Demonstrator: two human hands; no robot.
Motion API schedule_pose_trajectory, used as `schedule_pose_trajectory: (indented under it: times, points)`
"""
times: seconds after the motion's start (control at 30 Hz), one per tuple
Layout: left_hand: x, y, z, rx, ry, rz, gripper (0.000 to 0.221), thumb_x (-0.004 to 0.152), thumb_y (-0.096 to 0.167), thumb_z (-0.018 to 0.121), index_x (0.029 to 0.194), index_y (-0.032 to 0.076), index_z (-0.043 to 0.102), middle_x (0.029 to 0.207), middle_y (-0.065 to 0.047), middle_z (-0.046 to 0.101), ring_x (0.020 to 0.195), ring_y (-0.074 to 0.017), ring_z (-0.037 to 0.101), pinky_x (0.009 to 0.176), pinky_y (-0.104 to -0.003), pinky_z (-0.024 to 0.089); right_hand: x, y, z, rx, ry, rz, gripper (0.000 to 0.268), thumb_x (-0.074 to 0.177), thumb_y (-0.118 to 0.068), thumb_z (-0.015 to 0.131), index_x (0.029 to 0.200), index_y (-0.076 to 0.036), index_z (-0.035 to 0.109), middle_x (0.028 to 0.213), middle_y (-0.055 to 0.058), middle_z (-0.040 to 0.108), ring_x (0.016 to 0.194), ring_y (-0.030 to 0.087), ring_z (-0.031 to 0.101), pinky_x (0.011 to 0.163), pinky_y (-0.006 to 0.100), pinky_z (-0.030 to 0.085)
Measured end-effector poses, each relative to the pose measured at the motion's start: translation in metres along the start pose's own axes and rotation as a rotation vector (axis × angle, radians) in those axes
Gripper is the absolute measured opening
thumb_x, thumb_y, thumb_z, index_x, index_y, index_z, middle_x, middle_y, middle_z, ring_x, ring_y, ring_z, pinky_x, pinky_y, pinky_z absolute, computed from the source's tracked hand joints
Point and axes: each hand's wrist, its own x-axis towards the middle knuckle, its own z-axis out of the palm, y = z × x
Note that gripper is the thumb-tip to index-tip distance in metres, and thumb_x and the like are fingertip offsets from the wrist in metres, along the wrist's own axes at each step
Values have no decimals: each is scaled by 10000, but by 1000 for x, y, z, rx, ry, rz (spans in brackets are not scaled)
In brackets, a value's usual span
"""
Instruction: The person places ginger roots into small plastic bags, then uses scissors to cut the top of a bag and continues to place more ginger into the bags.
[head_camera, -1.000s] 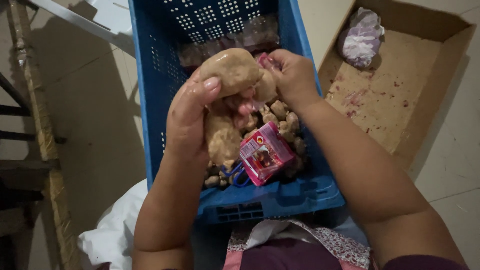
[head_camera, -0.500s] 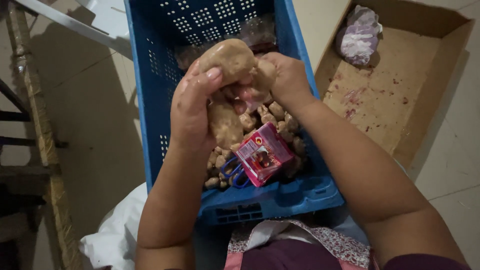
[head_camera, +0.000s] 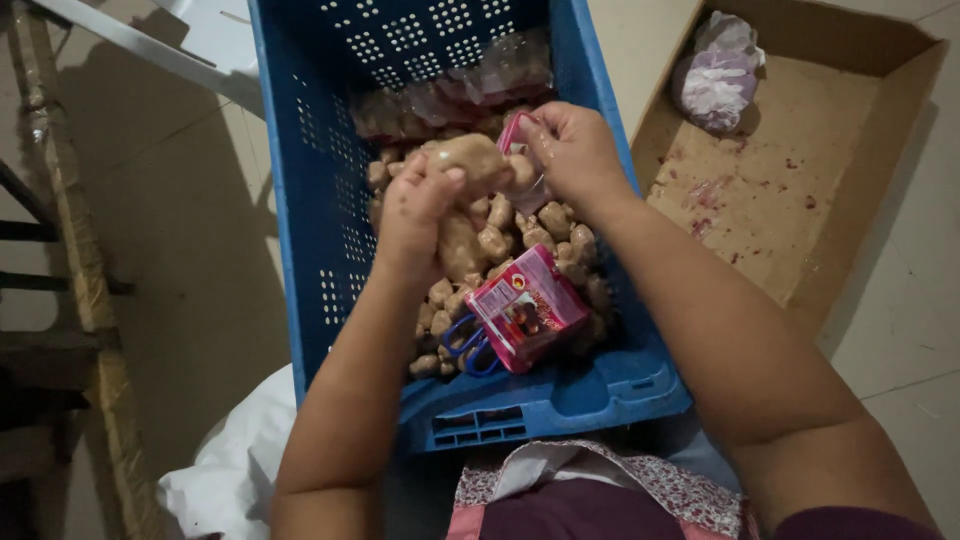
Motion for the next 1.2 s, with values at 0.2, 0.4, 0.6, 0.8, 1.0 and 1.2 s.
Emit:
schedule_pose_trajectory:
  times: [0.2, 0.4, 0.6, 0.8, 1.0, 1.2]
  points:
    - [29, -39, -22, -82, -132, 181, 326, 832, 88, 745, 1117, 33, 596, 873, -142, 669, 739, -254, 709, 538, -350, 636, -9, 4, 7, 313, -49, 17, 256, 1061, -226, 589, 970, -9, 688, 633, 108, 665, 308, 161, 561, 253, 233, 445]
    - [26, -32, -18, -242, -210, 185, 547, 850, -109, 644, 1328, 131, 530, 1182, -226, 690, 1061, -433, 728, 550, -316, 627, -15, -6, 12, 343, -70, 34, 262, 1071, -211, 548, 1048, 10, 687, 447, 127, 551, 324, 181, 589, 278, 239, 448]
    - [34, -29, -44, 547, -6, 359, 319, 796, -72, 709, 1083, 54, 653, 974, -171, 759, 726, -234, 772, 517, -275, 633, -14, -2, 18, 389, -61, 47, 236, 1060, -191, 564, 1039, 3, 697, 433, 130, 548, 331, 164, 592, 293, 220, 431]
    - [17, -19, -8, 904, 144, 308, 575, 721, 187, 889, 1234, 266, 642, 1010, -64, 763, 931, -245, 758, 773, -354, 591, -23, -16, 15, 282, -83, 54, 253, 1053, -199, 565, 985, -7, 717, 426, 134, 563, 327, 186, 609, 274, 236, 449]
    - [31, -53, -20, 947, -127, 534, 510, 626, 158, 944, 1012, 78, 620, 1003, -205, 662, 1048, -441, 654, 898, -503, 508, -12, 6, 19, -175, -6, -24, 214, 1021, -349, 623, 966, -229, 791, 716, 12, 742, 810, 249, 751, 701, 395, 583]
    - [42, -66, -25, 895, -58, 740, 455, 687, -134, 794, 1026, 38, 544, 1496, -262, 425, 1281, -509, 567, 1117, -569, 464, -23, 7, 31, -483, 110, -639, 230, 1060, -269, 541, 1069, -141, 732, 814, 187, 626, 944, 422, 617, 894, 527, 435]
